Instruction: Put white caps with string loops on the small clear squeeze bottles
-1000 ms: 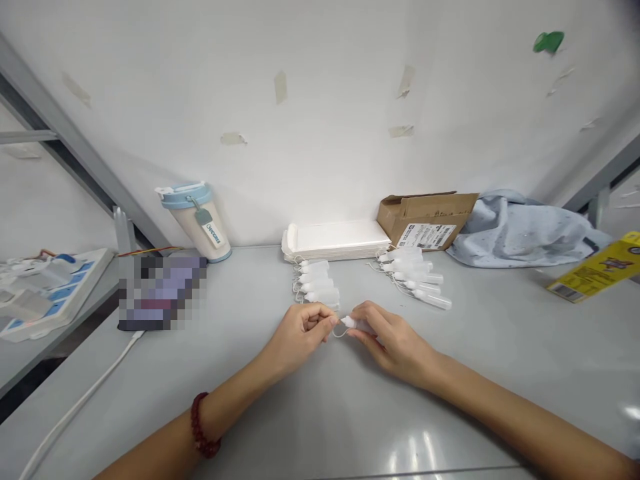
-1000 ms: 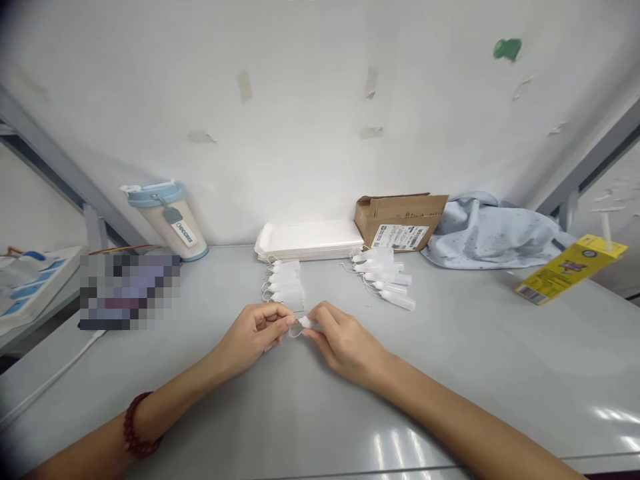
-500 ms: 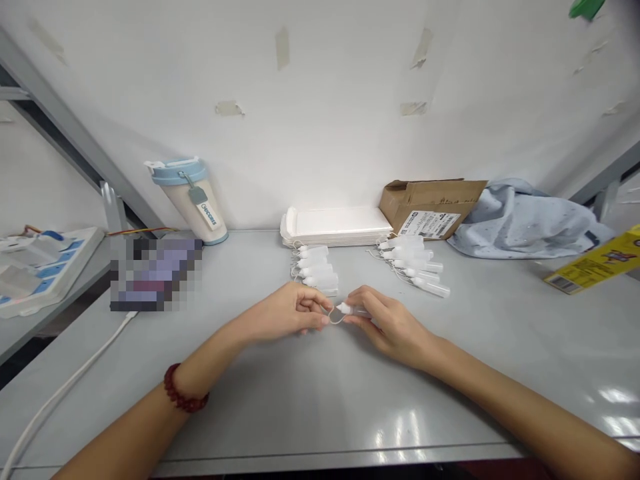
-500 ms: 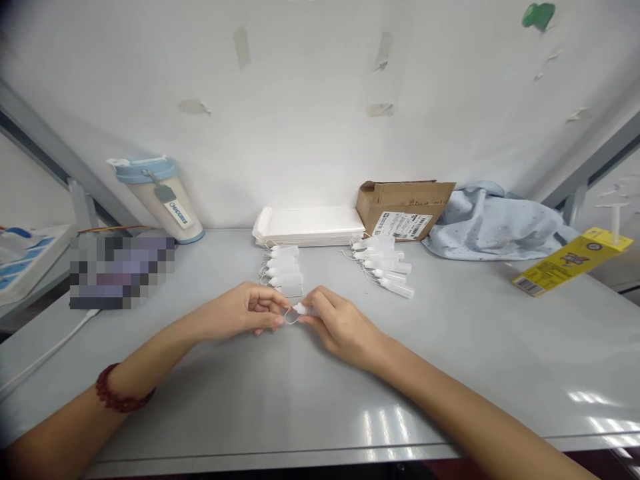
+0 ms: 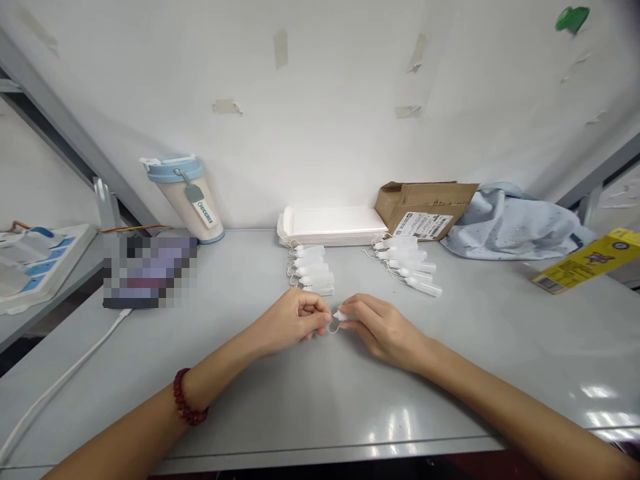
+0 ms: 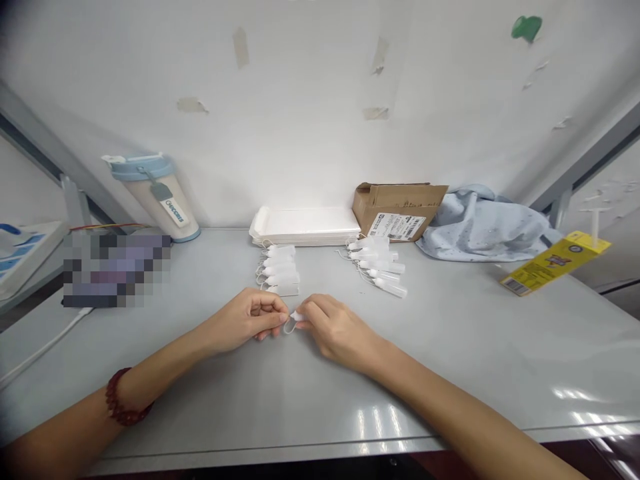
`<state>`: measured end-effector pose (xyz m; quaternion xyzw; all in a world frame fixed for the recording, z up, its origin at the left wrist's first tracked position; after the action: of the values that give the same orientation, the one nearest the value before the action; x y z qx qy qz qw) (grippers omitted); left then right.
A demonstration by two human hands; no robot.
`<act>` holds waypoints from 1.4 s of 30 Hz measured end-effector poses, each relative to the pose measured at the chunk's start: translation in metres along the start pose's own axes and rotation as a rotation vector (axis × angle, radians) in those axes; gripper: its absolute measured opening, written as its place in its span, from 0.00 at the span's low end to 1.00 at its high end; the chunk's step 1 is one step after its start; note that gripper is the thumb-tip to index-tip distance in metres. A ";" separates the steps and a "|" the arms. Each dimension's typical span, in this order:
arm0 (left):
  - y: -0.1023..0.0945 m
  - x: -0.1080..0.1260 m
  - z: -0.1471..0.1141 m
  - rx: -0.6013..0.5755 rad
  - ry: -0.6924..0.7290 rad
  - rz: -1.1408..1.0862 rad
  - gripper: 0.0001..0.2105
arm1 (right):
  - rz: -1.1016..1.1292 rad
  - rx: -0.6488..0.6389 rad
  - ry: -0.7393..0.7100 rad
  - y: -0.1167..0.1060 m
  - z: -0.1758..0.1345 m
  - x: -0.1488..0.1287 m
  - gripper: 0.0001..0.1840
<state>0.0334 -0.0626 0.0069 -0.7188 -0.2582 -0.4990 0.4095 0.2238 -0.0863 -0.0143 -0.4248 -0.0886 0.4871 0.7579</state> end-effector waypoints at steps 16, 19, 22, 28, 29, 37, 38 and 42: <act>-0.012 -0.002 0.006 -0.146 -0.064 0.007 0.09 | 0.004 -0.024 0.010 0.000 0.004 0.003 0.06; -0.013 -0.002 0.006 -0.096 -0.054 0.048 0.13 | -0.042 -0.017 -0.003 0.001 0.003 0.003 0.06; -0.014 -0.003 0.007 -0.067 -0.040 0.081 0.15 | -0.067 -0.012 -0.009 0.001 0.003 0.005 0.06; -0.014 -0.002 0.006 -0.075 -0.024 0.108 0.13 | -0.046 -0.025 -0.011 0.003 0.004 0.006 0.08; -0.014 -0.001 0.006 -0.080 -0.019 0.114 0.13 | -0.042 -0.035 -0.001 0.003 0.004 0.006 0.09; -0.028 0.002 0.003 -0.068 -0.033 0.273 0.14 | -0.122 -0.031 0.096 -0.020 0.010 0.033 0.13; -0.031 0.003 0.003 -0.052 -0.036 0.290 0.13 | -0.157 0.010 0.135 -0.024 0.010 0.041 0.11; -0.042 0.004 0.002 0.011 -0.044 0.343 0.13 | -0.381 0.082 0.221 -0.036 0.006 0.076 0.09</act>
<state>0.0037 -0.0385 0.0243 -0.7608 -0.1434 -0.4045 0.4867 0.2825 -0.0268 -0.0056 -0.4200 -0.0639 0.2889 0.8579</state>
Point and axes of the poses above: each hand's wrist, its own z-axis towards the middle knuckle, its own y-axis out of the palm, x = y × z, the point moved 1 cm from there along z, towards the middle knuckle, and after that the axes turned 7 degrees about x, right-handed, at the moved point
